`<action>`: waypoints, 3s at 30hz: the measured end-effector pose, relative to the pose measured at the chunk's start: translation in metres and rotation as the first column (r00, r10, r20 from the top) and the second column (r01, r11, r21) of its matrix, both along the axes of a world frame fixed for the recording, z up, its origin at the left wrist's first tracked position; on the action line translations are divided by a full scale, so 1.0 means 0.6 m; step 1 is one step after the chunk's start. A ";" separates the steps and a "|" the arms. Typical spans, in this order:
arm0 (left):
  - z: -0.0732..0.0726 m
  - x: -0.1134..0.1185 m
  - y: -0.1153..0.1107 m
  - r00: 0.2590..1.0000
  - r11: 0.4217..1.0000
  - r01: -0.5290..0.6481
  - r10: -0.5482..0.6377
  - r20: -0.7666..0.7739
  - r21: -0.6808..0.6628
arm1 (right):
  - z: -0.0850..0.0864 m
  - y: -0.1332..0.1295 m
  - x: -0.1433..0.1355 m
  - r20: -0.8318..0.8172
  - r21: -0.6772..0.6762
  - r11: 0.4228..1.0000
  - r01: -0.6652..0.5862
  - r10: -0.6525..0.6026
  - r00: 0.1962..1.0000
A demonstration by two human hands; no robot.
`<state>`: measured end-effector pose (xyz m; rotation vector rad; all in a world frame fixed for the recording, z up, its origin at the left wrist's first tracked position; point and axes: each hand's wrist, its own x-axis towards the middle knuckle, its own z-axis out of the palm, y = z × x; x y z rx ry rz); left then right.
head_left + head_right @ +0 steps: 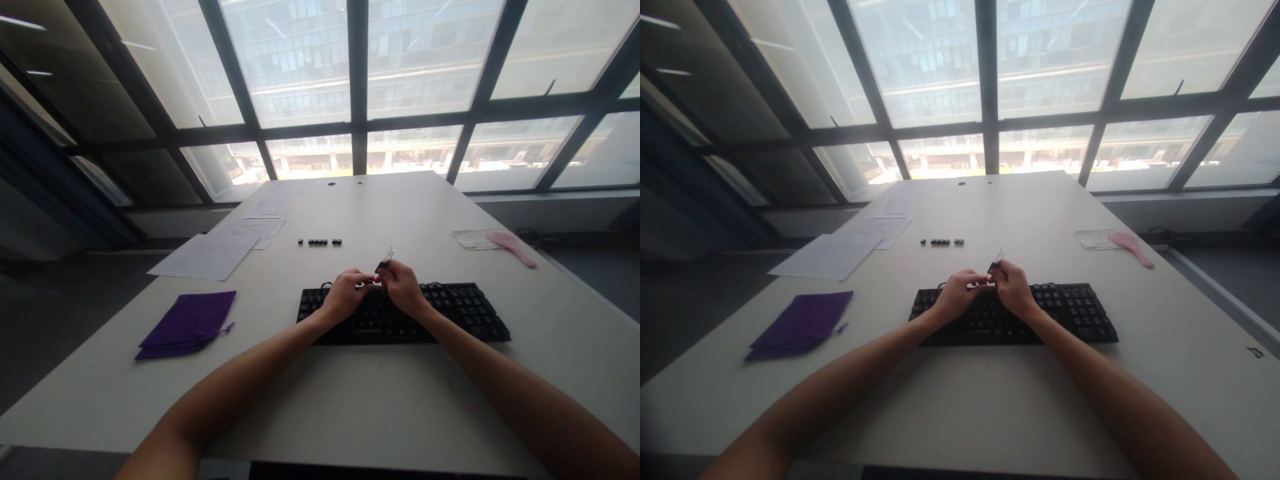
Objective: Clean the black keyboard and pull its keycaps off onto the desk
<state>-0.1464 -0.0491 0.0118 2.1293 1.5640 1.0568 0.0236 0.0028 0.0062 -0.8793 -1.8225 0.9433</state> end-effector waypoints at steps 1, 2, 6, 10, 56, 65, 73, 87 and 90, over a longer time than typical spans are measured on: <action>0.001 0.000 0.000 1.000 1.000 -0.002 0.002 0.011 0.001 | 0.000 0.000 0.000 -0.004 -0.002 1.000 0.002 -0.002 1.000; 0.001 0.000 0.000 1.000 1.000 -0.003 0.003 0.017 0.004 | -0.001 0.000 0.000 -0.001 0.005 1.000 0.000 0.000 1.000; 0.002 0.001 -0.002 0.999 1.000 -0.005 0.003 0.044 0.030 | 0.002 -0.002 -0.001 -0.016 0.024 1.000 0.007 -0.006 1.000; 0.003 0.003 -0.003 0.996 0.998 -0.040 0.036 0.083 0.053 | 0.007 -0.007 -0.003 -0.045 0.032 0.999 0.026 -0.025 0.999; 0.006 -0.137 0.228 0.878 0.973 -0.192 0.230 -0.420 0.130 | 0.001 0.003 -0.007 -0.118 -0.119 0.992 0.043 -0.057 0.991; -0.007 -0.147 0.241 0.865 0.952 -0.265 0.306 -0.398 0.155 | 0.003 0.002 -0.005 -0.102 -0.118 0.992 0.037 -0.049 0.994; -0.005 -0.149 0.247 0.866 0.948 -0.288 0.317 -0.387 0.132 | 0.002 0.004 -0.006 -0.094 -0.118 0.992 0.038 -0.049 0.994; 0.026 -0.147 0.212 0.857 0.936 -0.328 0.351 -0.377 0.127 | 0.005 0.001 -0.006 -0.091 -0.113 0.993 0.034 -0.044 0.995; 0.047 -0.125 0.164 0.879 0.957 -0.290 0.266 -0.396 0.000 | 0.005 0.002 -0.007 -0.086 -0.105 0.994 0.037 -0.046 0.995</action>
